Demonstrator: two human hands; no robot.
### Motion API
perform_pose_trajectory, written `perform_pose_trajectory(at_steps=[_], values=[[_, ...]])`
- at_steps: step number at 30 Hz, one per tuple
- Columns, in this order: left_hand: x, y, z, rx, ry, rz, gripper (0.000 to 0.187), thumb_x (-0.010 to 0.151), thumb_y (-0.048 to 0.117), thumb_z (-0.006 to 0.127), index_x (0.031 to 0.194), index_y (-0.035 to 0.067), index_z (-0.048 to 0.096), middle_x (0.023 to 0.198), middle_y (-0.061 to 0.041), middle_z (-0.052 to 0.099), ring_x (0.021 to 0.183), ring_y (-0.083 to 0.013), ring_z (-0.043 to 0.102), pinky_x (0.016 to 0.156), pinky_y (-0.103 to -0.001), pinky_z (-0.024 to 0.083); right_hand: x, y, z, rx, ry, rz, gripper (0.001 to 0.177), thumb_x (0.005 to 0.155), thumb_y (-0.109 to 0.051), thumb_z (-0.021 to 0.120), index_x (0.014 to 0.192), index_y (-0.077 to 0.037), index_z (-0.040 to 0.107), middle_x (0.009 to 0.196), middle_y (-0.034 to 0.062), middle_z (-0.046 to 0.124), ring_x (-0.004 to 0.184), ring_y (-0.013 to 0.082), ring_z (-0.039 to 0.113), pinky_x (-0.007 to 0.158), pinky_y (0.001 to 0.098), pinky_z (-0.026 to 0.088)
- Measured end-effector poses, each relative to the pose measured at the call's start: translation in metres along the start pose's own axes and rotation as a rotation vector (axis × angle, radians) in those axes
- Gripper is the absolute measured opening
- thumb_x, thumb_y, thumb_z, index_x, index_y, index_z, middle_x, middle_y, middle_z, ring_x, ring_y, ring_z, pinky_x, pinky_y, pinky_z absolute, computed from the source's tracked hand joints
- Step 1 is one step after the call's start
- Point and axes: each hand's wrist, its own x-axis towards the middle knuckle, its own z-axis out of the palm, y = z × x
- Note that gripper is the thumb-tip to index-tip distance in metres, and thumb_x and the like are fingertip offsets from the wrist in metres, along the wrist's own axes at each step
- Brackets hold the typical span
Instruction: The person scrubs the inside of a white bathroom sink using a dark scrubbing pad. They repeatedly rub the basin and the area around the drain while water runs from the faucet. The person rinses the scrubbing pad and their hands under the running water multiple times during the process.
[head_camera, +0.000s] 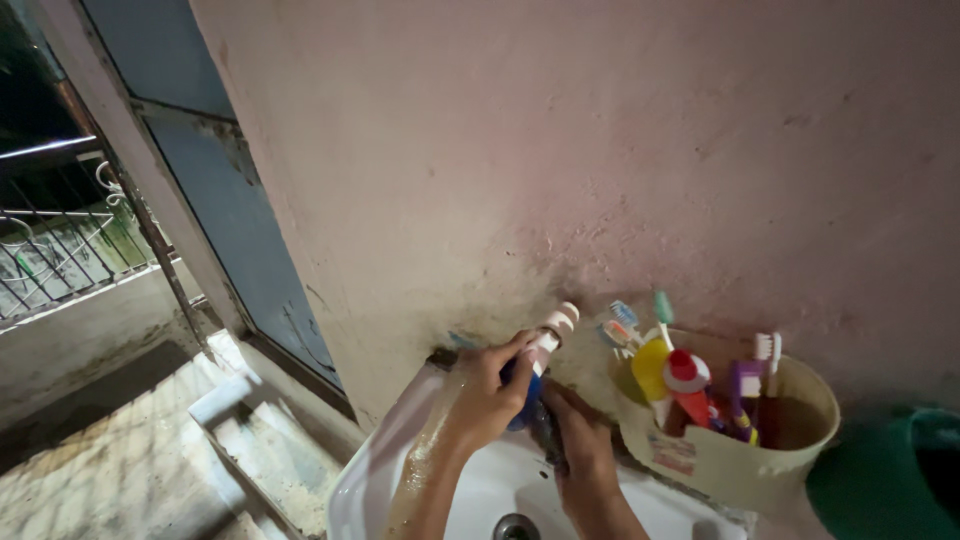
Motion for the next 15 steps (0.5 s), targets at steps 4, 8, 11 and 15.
perform_pose_trajectory(at_steps=[4, 8, 11, 15], values=[[0.001, -0.001, -0.003, -0.026, -0.051, -0.021, 0.039, 0.092, 0.031, 0.062, 0.125, 0.013, 0.071, 0.082, -0.023, 0.071, 0.069, -0.0284, 0.074, 0.067, -0.037, 0.055, 0.020, 0.017, -0.003, 0.269, 0.290, 0.446, 0.036, 0.094, -0.014, 0.060, 0.121, 0.008, 0.069, 0.104, 0.0144, 0.070, 0.089, 0.0219, 0.062, 0.078, 0.0355, 0.048], [0.000, -0.002, -0.002, -0.043, -0.033, 0.005, 0.039, 0.092, 0.030, 0.063, 0.124, 0.011, 0.071, 0.083, -0.023, 0.071, 0.070, -0.0256, 0.074, 0.067, -0.036, 0.055, 0.021, 0.017, 0.008, 0.235, 0.395, 0.468, 0.035, 0.092, -0.013, 0.063, 0.120, 0.008, 0.069, 0.103, 0.0123, 0.071, 0.090, 0.0206, 0.065, 0.079, 0.0337, 0.049], [0.002, -0.001, -0.003, -0.059, -0.014, 0.069, 0.038, 0.092, 0.029, 0.064, 0.124, 0.009, 0.072, 0.087, -0.023, 0.071, 0.075, -0.0241, 0.075, 0.067, -0.035, 0.055, 0.016, -0.005, 0.015, 0.194, 0.375, 0.409, 0.036, 0.090, -0.012, 0.065, 0.117, 0.010, 0.071, 0.103, 0.0116, 0.075, 0.090, 0.0187, 0.069, 0.081, 0.0314, 0.053], [-0.001, -0.005, -0.003, -0.010, -0.099, -0.100, 0.041, 0.092, 0.030, 0.059, 0.128, 0.015, 0.071, 0.083, -0.022, 0.070, 0.070, -0.0269, 0.073, 0.067, -0.036, 0.054, 0.008, -0.030, 0.026, 0.195, 0.404, 0.344, 0.032, 0.088, -0.012, 0.066, 0.113, 0.007, 0.073, 0.103, 0.0133, 0.076, 0.092, 0.0169, 0.071, 0.083, 0.0280, 0.054]])
